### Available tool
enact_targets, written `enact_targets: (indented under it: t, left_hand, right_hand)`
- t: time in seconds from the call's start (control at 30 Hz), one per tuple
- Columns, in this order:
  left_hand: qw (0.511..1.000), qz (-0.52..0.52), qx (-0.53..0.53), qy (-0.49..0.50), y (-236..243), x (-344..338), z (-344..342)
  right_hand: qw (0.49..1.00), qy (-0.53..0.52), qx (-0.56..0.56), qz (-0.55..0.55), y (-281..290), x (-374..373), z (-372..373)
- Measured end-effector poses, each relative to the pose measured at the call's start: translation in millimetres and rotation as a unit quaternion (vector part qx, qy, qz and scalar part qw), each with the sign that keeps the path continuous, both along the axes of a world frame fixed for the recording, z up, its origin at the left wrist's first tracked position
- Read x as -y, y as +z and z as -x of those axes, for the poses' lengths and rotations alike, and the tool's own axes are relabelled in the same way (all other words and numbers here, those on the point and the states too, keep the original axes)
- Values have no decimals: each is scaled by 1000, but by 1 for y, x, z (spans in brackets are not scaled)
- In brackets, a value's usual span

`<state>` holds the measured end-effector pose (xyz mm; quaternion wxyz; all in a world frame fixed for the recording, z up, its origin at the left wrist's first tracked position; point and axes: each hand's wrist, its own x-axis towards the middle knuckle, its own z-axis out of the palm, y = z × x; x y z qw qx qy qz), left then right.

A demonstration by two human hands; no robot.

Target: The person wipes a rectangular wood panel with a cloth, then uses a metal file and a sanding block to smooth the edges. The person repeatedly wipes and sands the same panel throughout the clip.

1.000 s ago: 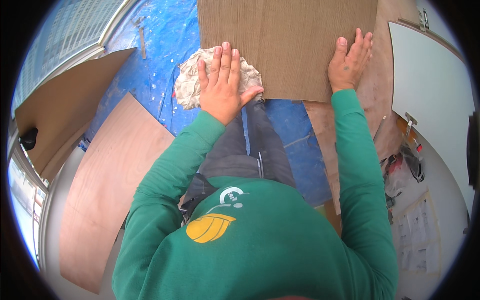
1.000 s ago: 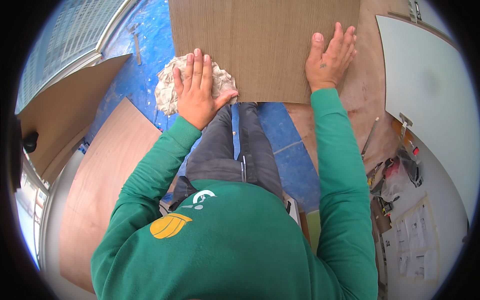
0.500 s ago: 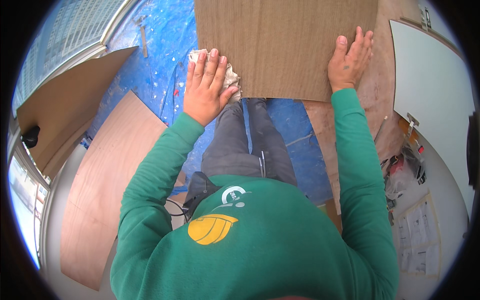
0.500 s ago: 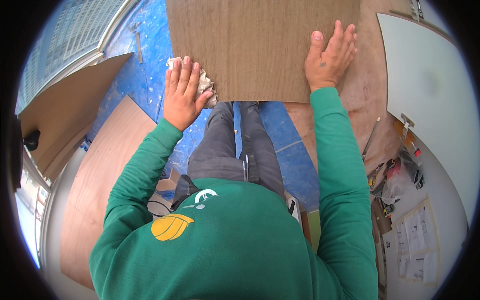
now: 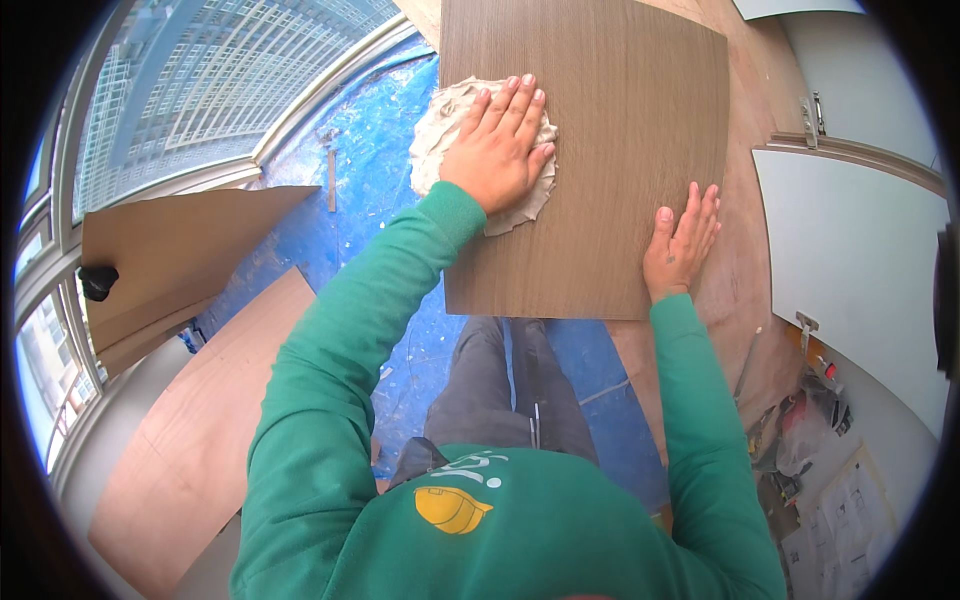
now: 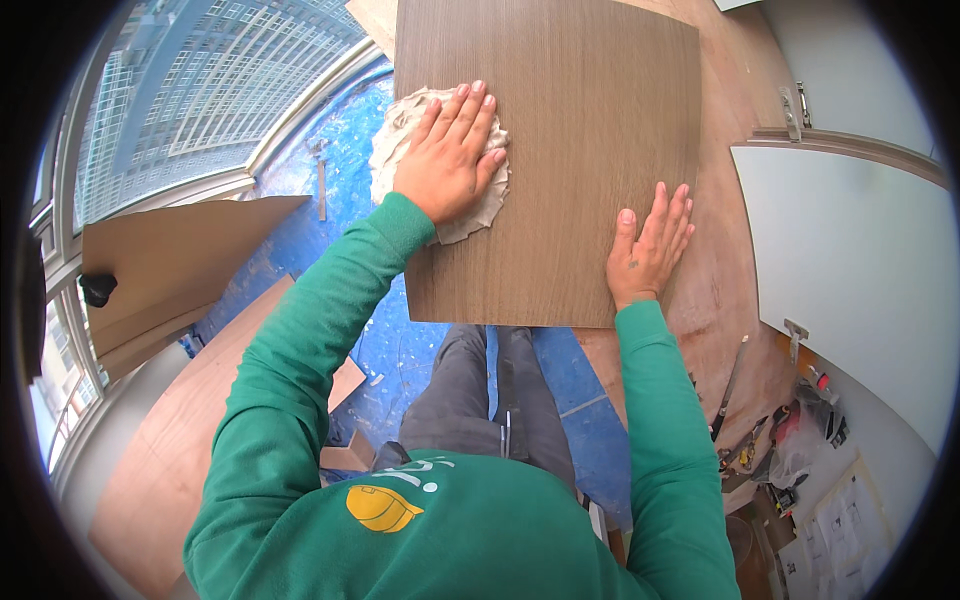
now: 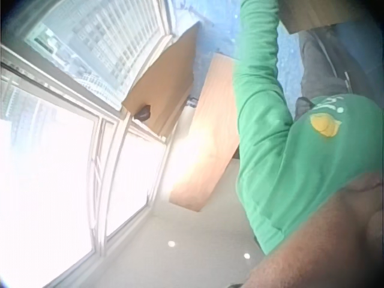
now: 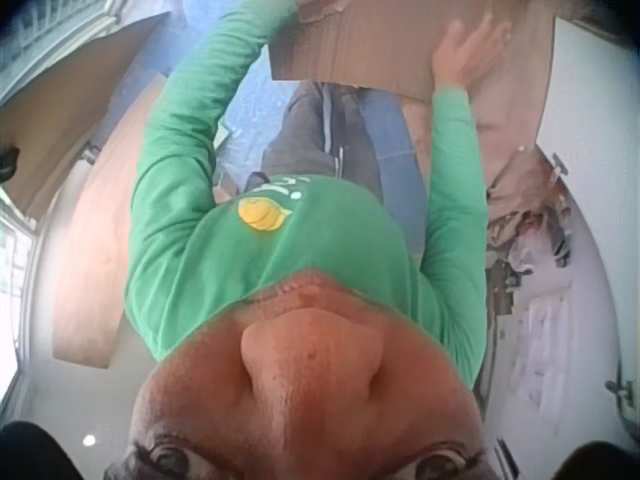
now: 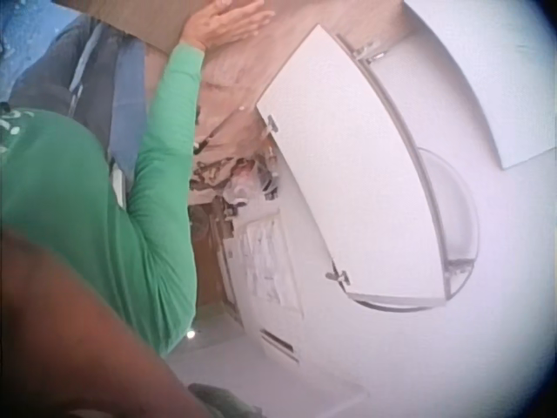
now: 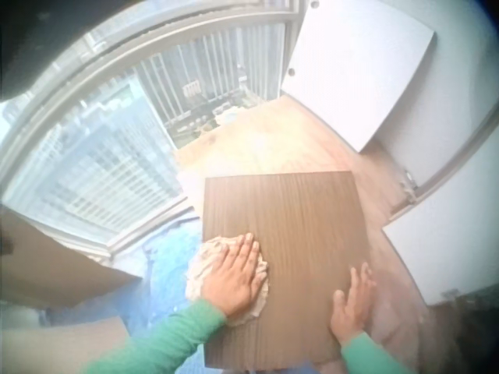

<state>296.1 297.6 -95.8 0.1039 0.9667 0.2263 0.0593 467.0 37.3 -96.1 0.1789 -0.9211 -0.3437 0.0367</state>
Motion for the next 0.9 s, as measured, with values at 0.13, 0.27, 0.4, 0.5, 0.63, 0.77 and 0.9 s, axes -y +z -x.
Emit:
enact_targets:
  t: [0.13,0.27,0.4,0.5,0.63,0.77,0.9]
  left_hand:
    - [993,-79,54,75,-15,-105,-71]
    - [978,87,-106,157,30,-143,-140]
    - [980,12,-19,199,9,-150,-133]
    - [986,24,-27,162,5,-143,-105]
    - [979,5,-39,198,4,-163,-94]
    - [971,-97,22,216,-18,-171,-95]
    - [986,-81,11,146,-24,-125,-40]
  right_hand:
    - [1000,9,-2,6,-1,-5,2]
    - [1000,-1,10,22,-1,0,-4]
    - [1000,2,-8,7,2,-7,3]
    - [1000,-5,5,4,-1,0,1]
    - [1000,1,-5,-1,1,-6,4]
    - [1000,-12,12,-8,-1,-8,4]
    - [999,-16,-35,9,7,-11,3]
